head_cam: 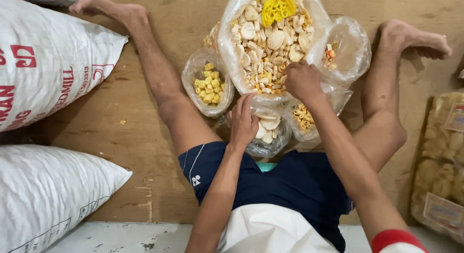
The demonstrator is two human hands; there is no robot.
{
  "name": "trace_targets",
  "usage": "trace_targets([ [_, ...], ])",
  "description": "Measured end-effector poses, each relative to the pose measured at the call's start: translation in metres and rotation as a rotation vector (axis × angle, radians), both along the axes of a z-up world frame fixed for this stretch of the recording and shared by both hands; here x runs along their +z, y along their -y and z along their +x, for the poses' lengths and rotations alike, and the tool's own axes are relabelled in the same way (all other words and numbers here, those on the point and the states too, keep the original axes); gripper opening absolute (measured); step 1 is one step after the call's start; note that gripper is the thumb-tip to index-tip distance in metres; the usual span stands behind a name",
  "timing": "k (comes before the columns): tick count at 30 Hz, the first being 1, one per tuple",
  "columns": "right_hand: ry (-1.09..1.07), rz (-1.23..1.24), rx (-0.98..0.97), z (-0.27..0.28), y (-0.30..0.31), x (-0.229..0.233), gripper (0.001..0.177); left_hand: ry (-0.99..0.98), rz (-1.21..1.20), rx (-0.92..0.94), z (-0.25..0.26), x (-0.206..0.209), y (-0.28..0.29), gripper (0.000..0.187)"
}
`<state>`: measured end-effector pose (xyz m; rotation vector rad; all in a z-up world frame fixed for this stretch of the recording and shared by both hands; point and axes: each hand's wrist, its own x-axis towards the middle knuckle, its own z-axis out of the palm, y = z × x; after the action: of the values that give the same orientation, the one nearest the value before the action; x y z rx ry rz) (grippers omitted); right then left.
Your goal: Sorting various types of snacks from a large central bag into smaller categorized plastic bags.
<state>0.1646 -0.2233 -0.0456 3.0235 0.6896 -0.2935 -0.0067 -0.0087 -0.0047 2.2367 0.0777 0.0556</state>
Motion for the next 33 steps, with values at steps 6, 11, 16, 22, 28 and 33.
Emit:
trace_targets([
  [6,0.086,-0.195,-0.028,-0.004,-0.021,-0.001,0.028,0.022,-0.007,0.003,0.001,-0.002,0.001,0.073],
  [11,0.024,-0.165,-0.042,-0.003,-0.022,0.003,0.03,0.021,-0.016,0.003,-0.003,0.006,0.0,0.072],
  [16,-0.016,-0.147,-0.059,0.007,-0.022,0.0,0.033,0.032,-0.002,-0.004,-0.001,-0.001,0.0,0.072],
  [22,-0.09,-0.095,-0.036,0.016,-0.003,-0.017,0.032,0.02,0.0,0.01,0.001,0.003,0.004,0.073],
  [28,-0.281,0.05,-0.147,0.008,-0.013,0.044,0.025,0.051,0.022,0.045,0.005,-0.004,0.007,0.073],
  [33,-0.327,0.493,-0.138,-0.002,-0.005,0.074,0.031,0.106,-0.165,0.045,0.004,0.002,0.011,0.072],
])
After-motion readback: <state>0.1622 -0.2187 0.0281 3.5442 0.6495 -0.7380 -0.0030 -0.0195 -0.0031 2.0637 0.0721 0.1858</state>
